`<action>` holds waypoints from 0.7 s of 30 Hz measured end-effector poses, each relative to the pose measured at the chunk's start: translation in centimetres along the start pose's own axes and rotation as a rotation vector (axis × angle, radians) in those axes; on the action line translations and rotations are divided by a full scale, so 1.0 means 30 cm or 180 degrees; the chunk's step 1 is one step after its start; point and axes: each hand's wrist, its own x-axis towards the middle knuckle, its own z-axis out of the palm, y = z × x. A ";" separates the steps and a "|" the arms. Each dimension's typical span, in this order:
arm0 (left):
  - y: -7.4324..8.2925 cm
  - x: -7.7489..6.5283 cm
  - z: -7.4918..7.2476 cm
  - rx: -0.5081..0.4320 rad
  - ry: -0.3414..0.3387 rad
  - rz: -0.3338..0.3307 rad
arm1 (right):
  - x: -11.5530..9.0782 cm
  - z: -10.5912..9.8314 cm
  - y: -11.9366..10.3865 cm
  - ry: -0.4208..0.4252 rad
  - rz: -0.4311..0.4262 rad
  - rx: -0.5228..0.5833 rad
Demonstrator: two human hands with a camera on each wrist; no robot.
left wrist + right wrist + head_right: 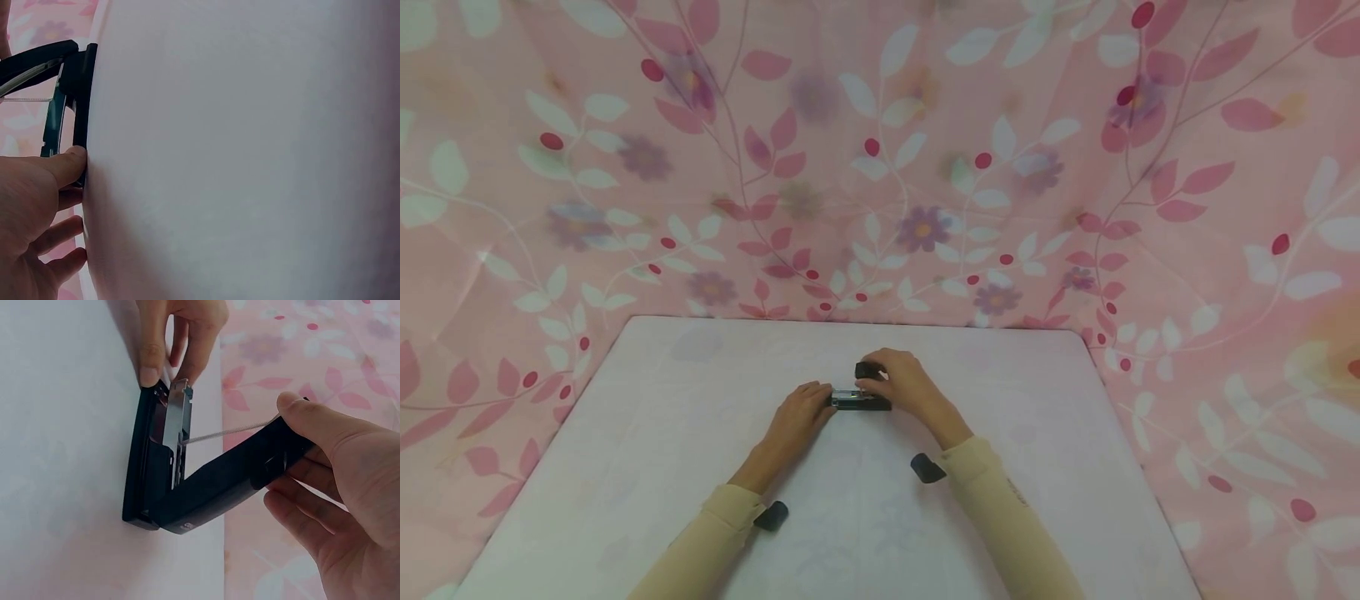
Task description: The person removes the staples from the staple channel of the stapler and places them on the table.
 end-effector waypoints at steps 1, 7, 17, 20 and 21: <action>0.001 0.000 -0.002 0.0002 -0.0002 -0.0004 | -0.003 -0.003 0.003 0.0004 0.0003 0.0013; 0.003 0.002 -0.002 0.0015 -0.0079 -0.0062 | -0.017 -0.021 0.018 0.0064 -0.0056 0.0119; 0.001 0.002 -0.002 0.0046 -0.0088 -0.0021 | -0.037 -0.050 0.043 0.0077 -0.0009 0.0224; 0.004 0.003 -0.004 0.0045 -0.0116 -0.0037 | -0.042 -0.058 0.054 0.0065 0.0057 0.0249; 0.005 0.003 -0.005 0.0054 -0.0117 -0.0039 | -0.044 -0.061 0.058 0.0059 0.0065 0.0262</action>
